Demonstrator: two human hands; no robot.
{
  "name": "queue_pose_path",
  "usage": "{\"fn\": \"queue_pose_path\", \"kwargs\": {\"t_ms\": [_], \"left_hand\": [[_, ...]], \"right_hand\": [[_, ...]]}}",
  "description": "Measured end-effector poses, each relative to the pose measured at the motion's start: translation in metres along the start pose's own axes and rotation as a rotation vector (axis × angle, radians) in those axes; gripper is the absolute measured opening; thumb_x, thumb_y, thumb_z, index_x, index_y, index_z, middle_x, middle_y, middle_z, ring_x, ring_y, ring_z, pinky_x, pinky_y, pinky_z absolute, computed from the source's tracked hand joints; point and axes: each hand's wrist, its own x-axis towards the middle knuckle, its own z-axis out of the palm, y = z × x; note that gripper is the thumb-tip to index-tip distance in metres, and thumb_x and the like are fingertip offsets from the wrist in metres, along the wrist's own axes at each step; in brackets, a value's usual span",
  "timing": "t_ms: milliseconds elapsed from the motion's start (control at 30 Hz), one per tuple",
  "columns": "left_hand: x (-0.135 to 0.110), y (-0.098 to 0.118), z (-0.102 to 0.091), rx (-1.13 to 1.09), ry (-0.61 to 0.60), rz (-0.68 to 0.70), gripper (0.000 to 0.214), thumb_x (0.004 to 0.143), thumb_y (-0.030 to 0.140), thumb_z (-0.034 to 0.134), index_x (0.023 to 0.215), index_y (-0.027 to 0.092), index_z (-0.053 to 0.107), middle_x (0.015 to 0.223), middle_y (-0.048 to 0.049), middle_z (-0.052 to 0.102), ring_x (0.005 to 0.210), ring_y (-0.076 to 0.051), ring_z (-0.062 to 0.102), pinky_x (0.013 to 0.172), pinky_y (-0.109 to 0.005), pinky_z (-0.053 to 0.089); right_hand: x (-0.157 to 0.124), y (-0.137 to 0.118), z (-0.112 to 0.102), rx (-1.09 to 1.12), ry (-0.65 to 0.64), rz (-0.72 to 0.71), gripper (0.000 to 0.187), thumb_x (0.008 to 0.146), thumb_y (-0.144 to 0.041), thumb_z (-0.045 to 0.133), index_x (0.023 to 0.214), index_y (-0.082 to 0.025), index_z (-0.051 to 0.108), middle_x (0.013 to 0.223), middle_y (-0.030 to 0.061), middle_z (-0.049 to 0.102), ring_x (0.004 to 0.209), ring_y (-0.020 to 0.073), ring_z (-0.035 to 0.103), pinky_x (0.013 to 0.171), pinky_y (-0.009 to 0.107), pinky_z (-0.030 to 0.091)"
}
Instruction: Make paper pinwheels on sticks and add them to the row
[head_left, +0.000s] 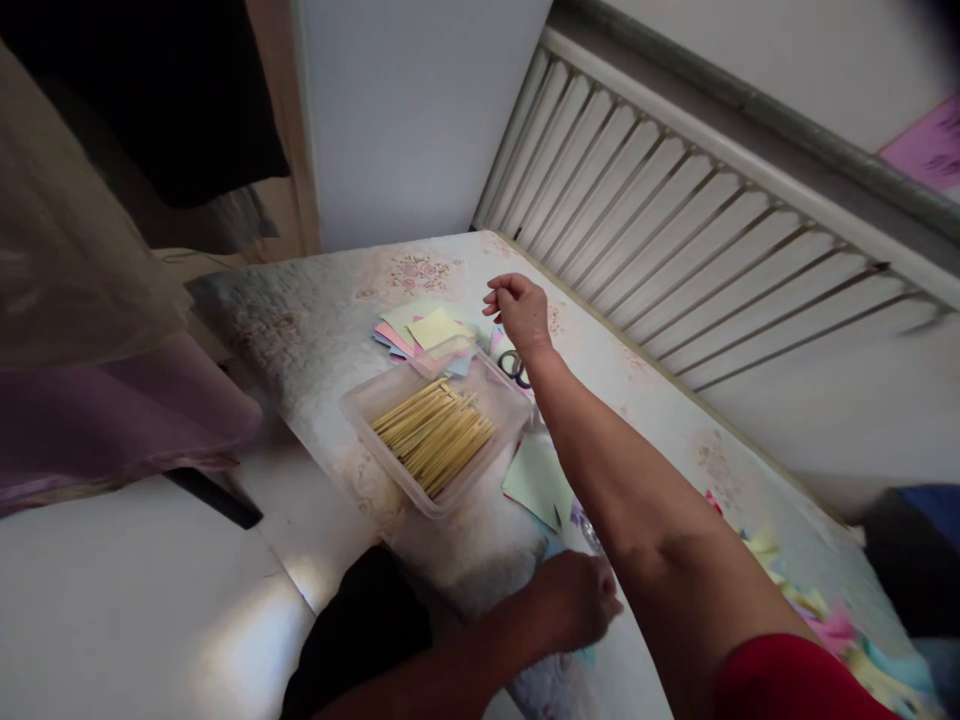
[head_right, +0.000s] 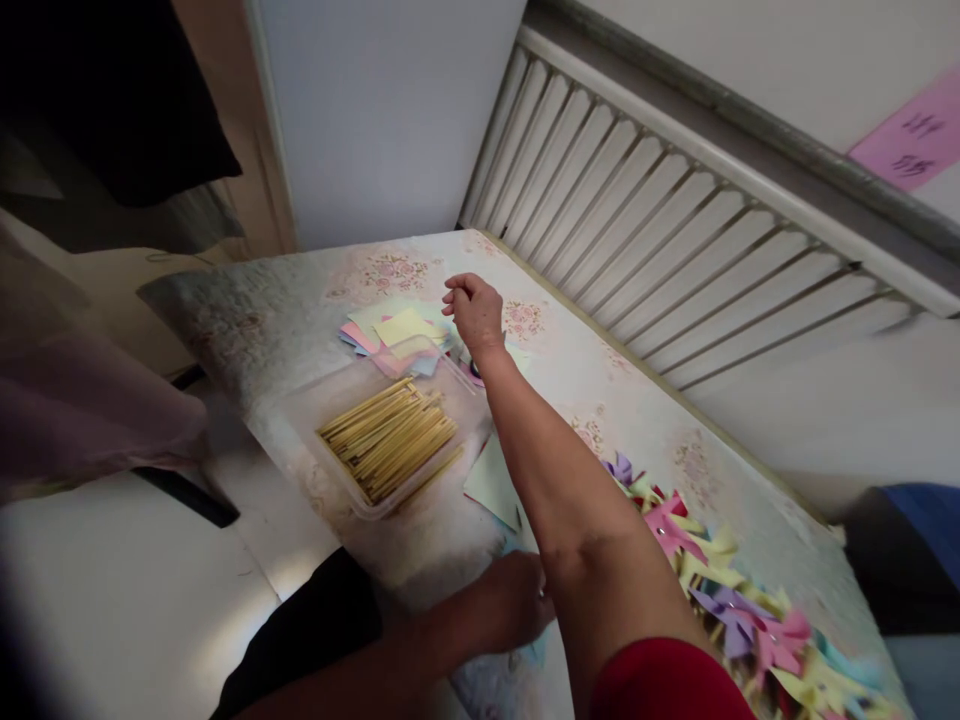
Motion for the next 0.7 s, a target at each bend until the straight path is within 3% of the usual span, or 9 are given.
{"fn": "queue_pose_path", "kwargs": {"t_ms": [67, 167, 300, 400, 567, 700], "left_hand": [[0.002, 0.001, -0.003, 0.181, -0.042, -0.05, 0.011, 0.081, 0.027, 0.06, 0.079, 0.018, 0.066, 0.086, -0.0085, 0.072, 0.087, -0.026, 0.067, 0.077, -0.036, 0.049], [0.005, 0.005, -0.009, 0.22, -0.008, -0.01, 0.012, 0.081, 0.023, 0.054, 0.079, 0.018, 0.065, 0.087, -0.007, 0.072, 0.082, -0.021, 0.065, 0.076, -0.031, 0.047], [0.01, 0.006, -0.009, 0.213, 0.035, -0.003, 0.014, 0.079, 0.017, 0.048, 0.072, 0.019, 0.06, 0.072, -0.0029, 0.067, 0.072, -0.017, 0.063, 0.068, -0.028, 0.044], [0.014, 0.004, -0.009, 0.137, 0.107, 0.014, 0.013, 0.08, 0.018, 0.048, 0.069, 0.019, 0.056, 0.065, 0.0003, 0.062, 0.065, -0.015, 0.061, 0.063, -0.026, 0.043], [0.025, 0.0, -0.01, 0.007, 0.243, 0.015, 0.011, 0.078, 0.019, 0.051, 0.068, 0.019, 0.056, 0.062, 0.0032, 0.06, 0.059, -0.012, 0.06, 0.061, -0.024, 0.043], [0.032, -0.003, -0.013, -0.068, 0.343, 0.01, 0.01, 0.079, 0.022, 0.054, 0.07, 0.018, 0.057, 0.065, 0.0026, 0.063, 0.059, -0.012, 0.061, 0.059, -0.023, 0.044]], "right_hand": [[-0.019, -0.014, -0.025, 0.064, 0.017, -0.043, 0.012, 0.087, -0.017, 0.05, 0.088, -0.018, 0.061, 0.07, -0.0038, 0.064, 0.054, 0.0065, 0.061, 0.05, 0.016, 0.043], [-0.067, -0.035, -0.068, 0.117, 0.055, -0.095, 0.008, 0.086, -0.022, 0.055, 0.086, -0.019, 0.063, 0.07, -0.0038, 0.066, 0.051, 0.0063, 0.06, 0.048, 0.017, 0.042], [-0.161, -0.05, -0.124, 0.12, 0.201, -0.08, 0.01, 0.083, -0.023, 0.06, 0.089, -0.019, 0.066, 0.073, -0.0023, 0.07, 0.052, 0.0075, 0.059, 0.05, 0.02, 0.046], [-0.242, -0.043, -0.153, 0.081, 0.384, 0.021, 0.01, 0.083, -0.025, 0.062, 0.089, -0.019, 0.068, 0.074, -0.0016, 0.071, 0.051, 0.0081, 0.058, 0.052, 0.022, 0.046], [-0.359, -0.004, -0.17, 0.03, 0.634, 0.287, 0.016, 0.08, -0.032, 0.064, 0.088, -0.018, 0.067, 0.071, -0.0013, 0.069, 0.049, 0.0099, 0.054, 0.05, 0.024, 0.044], [-0.42, 0.03, -0.166, -0.041, 0.67, 0.493, 0.022, 0.077, -0.036, 0.062, 0.086, -0.017, 0.068, 0.07, 0.0004, 0.069, 0.05, 0.0122, 0.053, 0.05, 0.026, 0.043]]}}
